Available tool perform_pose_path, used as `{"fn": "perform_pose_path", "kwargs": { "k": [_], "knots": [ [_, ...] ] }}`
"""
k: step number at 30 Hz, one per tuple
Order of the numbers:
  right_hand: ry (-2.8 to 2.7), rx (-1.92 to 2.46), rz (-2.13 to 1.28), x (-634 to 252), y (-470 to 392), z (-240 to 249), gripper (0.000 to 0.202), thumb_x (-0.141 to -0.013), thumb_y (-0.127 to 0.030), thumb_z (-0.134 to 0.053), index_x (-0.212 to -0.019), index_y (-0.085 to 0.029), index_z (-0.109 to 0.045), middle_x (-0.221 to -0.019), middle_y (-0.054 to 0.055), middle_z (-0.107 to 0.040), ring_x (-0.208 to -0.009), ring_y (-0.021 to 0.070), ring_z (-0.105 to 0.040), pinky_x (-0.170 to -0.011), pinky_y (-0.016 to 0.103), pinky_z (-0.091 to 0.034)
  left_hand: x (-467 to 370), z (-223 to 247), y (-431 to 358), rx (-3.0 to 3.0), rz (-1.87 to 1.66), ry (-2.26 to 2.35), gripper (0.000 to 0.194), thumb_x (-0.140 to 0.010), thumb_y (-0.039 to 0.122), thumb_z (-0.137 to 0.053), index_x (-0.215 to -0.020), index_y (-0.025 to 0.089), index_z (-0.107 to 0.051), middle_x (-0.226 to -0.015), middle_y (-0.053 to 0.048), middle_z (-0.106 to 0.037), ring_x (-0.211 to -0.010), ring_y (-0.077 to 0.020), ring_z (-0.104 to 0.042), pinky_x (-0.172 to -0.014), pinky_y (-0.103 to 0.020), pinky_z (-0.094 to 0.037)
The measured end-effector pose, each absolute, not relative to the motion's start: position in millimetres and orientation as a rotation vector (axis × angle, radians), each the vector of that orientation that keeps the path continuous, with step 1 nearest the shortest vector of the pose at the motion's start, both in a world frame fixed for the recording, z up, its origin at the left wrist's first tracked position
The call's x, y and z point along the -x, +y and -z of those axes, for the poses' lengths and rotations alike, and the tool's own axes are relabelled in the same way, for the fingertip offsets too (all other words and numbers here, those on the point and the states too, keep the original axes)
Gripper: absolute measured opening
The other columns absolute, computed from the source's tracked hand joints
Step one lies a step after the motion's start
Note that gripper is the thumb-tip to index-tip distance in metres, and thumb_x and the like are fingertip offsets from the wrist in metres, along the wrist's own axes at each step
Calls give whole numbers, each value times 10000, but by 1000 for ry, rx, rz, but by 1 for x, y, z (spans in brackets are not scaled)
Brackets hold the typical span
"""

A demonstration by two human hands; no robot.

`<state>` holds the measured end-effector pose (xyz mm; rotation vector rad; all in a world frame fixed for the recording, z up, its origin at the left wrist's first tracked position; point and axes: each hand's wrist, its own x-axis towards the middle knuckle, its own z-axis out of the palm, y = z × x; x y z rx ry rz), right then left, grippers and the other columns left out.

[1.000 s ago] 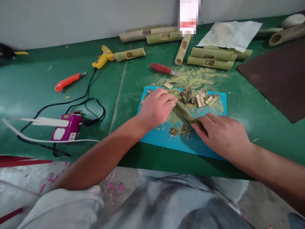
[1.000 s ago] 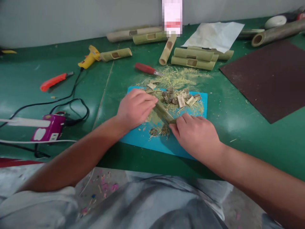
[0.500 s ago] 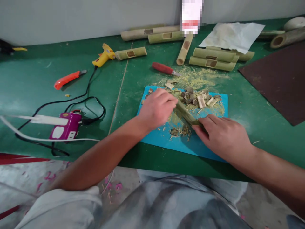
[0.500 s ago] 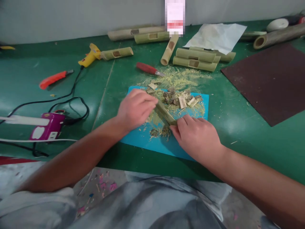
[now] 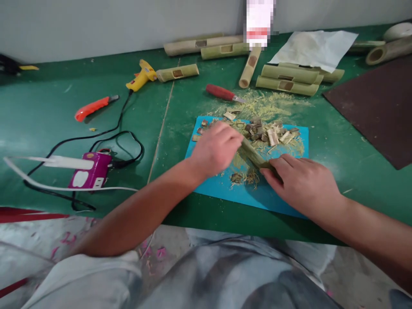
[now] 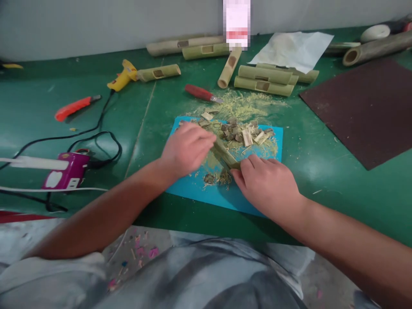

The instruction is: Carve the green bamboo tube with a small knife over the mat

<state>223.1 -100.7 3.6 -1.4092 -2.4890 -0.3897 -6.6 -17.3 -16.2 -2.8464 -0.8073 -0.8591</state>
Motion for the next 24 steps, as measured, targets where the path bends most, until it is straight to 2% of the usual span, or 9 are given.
{"fn": "perform_pose_path", "kwargs": {
  "k": [7,11,16,18,24],
  "knots": [
    [-2471,1401,426,-224,-100,-2,350,-971,-349,-510,-704,-171,-650,-603,11,-593,-500,146,-495,-547,310,-299,0,19,-24,2867,792,-812,279,-1046,234,-405,-1026,162,-674,-989,-71,-684,-947,-194,-595,-875,-390,-506],
    [-2488,1404,419,-223,-100,-2,341,-971,-342,-508,-716,-171,-656,-620,14,-609,-510,151,-509,-550,310,-305,0,17,-24,2916,709,-720,280,-1050,239,-393,-1066,183,-667,-1028,-59,-688,-971,-187,-611,-868,-365,-517],
    [-2490,1409,423,-223,-100,-2,356,-975,-357,-501,-719,-172,-666,-615,13,-605,-506,151,-499,-549,313,-296,0,14,-24,2823,787,-701,219,-1027,182,-446,-1026,129,-658,-954,-73,-696,-934,-188,-596,-831,-336,-512],
    [-2494,1416,412,-222,-100,-3,353,-975,-353,-499,-723,-172,-667,-620,15,-610,-511,152,-502,-552,312,-298,0,13,-25,2827,778,-603,200,-1021,173,-466,-1049,126,-658,-970,-68,-704,-933,-182,-600,-817,-318,-512],
    [-2496,1407,384,-224,-101,-4,353,-978,-356,-497,-738,-168,-674,-625,16,-616,-509,149,-494,-551,311,-290,4,15,-25,2767,746,-691,204,-1016,185,-479,-1035,120,-672,-943,-74,-707,-910,-189,-605,-809,-335,-518]
  ]
}}
